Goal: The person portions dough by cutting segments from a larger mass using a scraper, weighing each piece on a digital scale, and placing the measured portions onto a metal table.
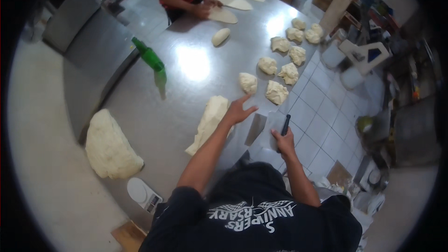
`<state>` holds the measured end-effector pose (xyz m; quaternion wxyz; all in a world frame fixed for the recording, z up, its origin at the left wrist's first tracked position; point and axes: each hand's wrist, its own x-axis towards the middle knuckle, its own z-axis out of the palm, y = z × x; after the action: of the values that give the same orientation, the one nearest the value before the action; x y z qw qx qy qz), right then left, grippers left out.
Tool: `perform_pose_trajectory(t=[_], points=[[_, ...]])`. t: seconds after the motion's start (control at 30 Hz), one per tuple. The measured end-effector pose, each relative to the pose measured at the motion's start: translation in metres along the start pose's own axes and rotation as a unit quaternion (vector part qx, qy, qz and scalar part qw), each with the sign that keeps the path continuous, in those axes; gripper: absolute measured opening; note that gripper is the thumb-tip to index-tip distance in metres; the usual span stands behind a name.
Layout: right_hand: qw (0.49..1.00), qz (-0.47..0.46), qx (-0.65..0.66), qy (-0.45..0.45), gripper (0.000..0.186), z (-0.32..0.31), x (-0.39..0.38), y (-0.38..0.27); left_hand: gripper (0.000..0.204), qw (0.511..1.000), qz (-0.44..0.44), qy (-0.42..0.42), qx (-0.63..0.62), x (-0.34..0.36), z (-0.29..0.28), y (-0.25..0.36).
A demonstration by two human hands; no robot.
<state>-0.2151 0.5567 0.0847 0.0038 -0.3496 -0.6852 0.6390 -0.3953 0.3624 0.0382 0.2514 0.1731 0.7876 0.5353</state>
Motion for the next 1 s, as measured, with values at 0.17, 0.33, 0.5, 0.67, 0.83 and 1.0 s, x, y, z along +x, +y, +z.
perform_pose_trajectory(t=[0.17, 0.33, 0.5, 0.67, 0.83, 1.0], points=[[0.992, -0.022, -0.076, -0.098, 0.044, 0.03, 0.009, 0.013, 0.079, 0.88, 0.035, 0.306, 0.362, -0.153, -0.005, -0.016], [0.928, -0.213, -0.164, -0.258, 0.044, 0.097, 0.007, -0.002, 0.117, 0.872, -0.137, 0.313, 0.351, -0.218, -0.015, -0.058], [0.836, -0.31, -0.29, -0.347, 0.044, 0.172, -0.007, -0.036, 0.126, 0.874, -0.109, 0.349, 0.319, -0.232, -0.01, -0.073], [0.754, -0.342, -0.454, -0.329, 0.042, 0.215, -0.027, -0.023, 0.1, 0.878, -0.04, 0.368, 0.303, -0.251, -0.016, -0.087], [0.743, -0.355, -0.487, -0.291, 0.04, 0.232, -0.049, 0.002, 0.085, 0.889, -0.058, 0.362, 0.274, -0.264, -0.014, -0.093], [0.736, -0.339, -0.513, -0.283, 0.043, 0.242, -0.049, 0.013, 0.076, 0.907, -0.113, 0.353, 0.2, -0.268, -0.013, -0.081]])
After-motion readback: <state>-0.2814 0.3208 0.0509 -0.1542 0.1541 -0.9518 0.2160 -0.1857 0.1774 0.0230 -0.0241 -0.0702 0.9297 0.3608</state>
